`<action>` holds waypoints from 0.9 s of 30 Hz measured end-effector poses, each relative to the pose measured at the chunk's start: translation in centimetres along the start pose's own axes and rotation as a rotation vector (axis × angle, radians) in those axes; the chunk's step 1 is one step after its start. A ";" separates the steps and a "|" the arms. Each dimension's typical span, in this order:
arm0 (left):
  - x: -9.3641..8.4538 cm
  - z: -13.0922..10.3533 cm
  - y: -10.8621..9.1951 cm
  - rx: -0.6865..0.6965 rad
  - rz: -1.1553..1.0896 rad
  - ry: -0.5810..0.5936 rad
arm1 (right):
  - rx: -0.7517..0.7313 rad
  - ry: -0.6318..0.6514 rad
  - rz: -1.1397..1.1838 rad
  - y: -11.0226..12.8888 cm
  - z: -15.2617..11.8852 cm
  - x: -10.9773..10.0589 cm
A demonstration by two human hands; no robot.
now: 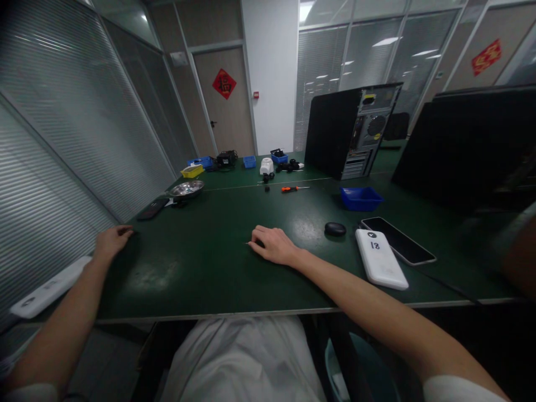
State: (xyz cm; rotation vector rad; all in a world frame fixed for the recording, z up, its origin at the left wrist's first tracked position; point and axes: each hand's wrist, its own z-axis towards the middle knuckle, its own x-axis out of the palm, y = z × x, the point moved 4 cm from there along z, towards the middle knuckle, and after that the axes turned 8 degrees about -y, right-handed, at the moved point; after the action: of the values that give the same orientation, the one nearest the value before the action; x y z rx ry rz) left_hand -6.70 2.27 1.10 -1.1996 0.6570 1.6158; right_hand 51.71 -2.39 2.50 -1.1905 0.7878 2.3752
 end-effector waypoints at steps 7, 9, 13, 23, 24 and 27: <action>0.2 0.0 0.6 0.044 -0.011 -0.038 | -0.005 -0.001 0.014 0.0 0.0 0.0; 0.2 -0.1 0.5 0.057 -0.002 -0.055 | -0.009 -0.003 0.016 0.0 0.0 0.1; -0.2 -0.8 -0.1 0.106 0.062 -0.097 | -0.015 -0.011 0.005 -0.1 0.0 0.2; -1.5 -2.0 -2.6 0.056 0.185 -0.084 | -0.015 0.003 0.014 -0.1 0.1 0.2; -1.4 -2.0 -2.7 0.061 0.189 -0.088 | -0.015 0.003 0.014 -0.1 0.1 0.2; -1.3 -1.9 -2.7 0.084 0.182 -0.087 | -0.016 -0.004 0.006 -0.2 0.1 0.2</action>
State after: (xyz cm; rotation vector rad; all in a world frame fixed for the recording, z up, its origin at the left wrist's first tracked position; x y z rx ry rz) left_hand -3.42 1.14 1.91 -1.0266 0.7884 1.7625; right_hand 51.64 -2.19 2.26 -1.1915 0.7735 2.3922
